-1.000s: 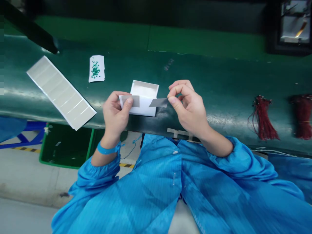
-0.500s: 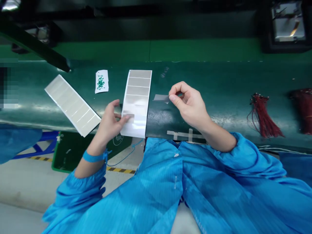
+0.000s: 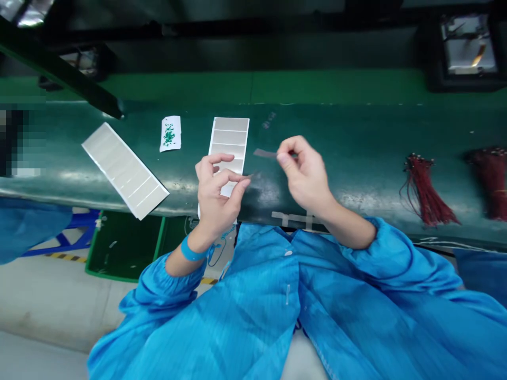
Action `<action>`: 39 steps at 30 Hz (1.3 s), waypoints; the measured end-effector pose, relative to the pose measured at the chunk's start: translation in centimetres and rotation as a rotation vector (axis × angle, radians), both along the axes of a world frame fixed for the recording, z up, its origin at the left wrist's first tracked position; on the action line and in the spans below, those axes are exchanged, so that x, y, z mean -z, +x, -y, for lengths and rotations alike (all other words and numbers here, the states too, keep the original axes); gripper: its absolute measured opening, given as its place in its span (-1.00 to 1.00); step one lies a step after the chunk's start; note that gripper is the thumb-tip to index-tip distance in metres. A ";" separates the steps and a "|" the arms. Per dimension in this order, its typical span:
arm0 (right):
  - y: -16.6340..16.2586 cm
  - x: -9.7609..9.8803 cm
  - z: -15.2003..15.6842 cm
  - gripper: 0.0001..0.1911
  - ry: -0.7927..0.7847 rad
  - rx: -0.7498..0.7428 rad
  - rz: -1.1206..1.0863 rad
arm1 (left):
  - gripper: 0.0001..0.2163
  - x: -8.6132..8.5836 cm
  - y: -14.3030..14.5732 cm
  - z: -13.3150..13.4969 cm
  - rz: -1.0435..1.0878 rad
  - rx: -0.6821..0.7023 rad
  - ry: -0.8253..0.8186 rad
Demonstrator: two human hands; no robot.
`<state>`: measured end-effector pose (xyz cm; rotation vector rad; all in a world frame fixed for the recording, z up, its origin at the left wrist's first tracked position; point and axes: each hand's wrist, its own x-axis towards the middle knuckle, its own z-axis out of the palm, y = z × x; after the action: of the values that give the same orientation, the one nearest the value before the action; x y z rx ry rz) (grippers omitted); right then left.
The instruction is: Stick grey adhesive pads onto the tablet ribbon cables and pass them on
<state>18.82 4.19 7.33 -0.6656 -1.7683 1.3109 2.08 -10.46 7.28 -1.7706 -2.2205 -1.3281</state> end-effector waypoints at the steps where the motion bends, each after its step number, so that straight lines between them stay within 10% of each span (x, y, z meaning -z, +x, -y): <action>1: 0.3 0.4 -0.7 -0.76 0.000 0.077 -0.026 | -0.84 0.1 -0.6 0.5 -0.007 -0.012 -0.003; 6: 0.7 2.1 -3.7 -0.80 -0.031 0.214 0.023 | -0.81 0.1 -5.8 3.4 -0.046 -0.045 -0.056; 9: -1.5 2.8 -3.8 -0.48 0.014 0.084 0.096 | -0.51 -1.3 -11.0 3.0 -0.208 -0.059 -0.135; 17: -11.3 7.0 -4.3 -0.25 0.464 0.009 -0.021 | -0.18 -6.5 -28.7 -10.8 -0.448 -0.408 -0.709; 24: -12.3 9.0 -4.4 -0.12 0.462 -0.083 0.026 | -0.36 -2.5 -40.3 -18.2 -0.215 -0.790 -0.831; 30: -12.3 8.3 -3.9 -0.09 0.337 -0.125 0.087 | -0.47 1.1 -45.0 -20.4 -0.197 -0.941 -0.734; 39: -12.0 8.4 -3.7 -0.02 0.270 -0.126 0.095 | -0.48 1.4 -45.8 -20.9 -0.156 -1.041 -0.657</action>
<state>6.85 7.91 -1.08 -0.4777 -2.0466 1.1079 -43.75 10.42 5.87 -0.4353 -2.9244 -0.2488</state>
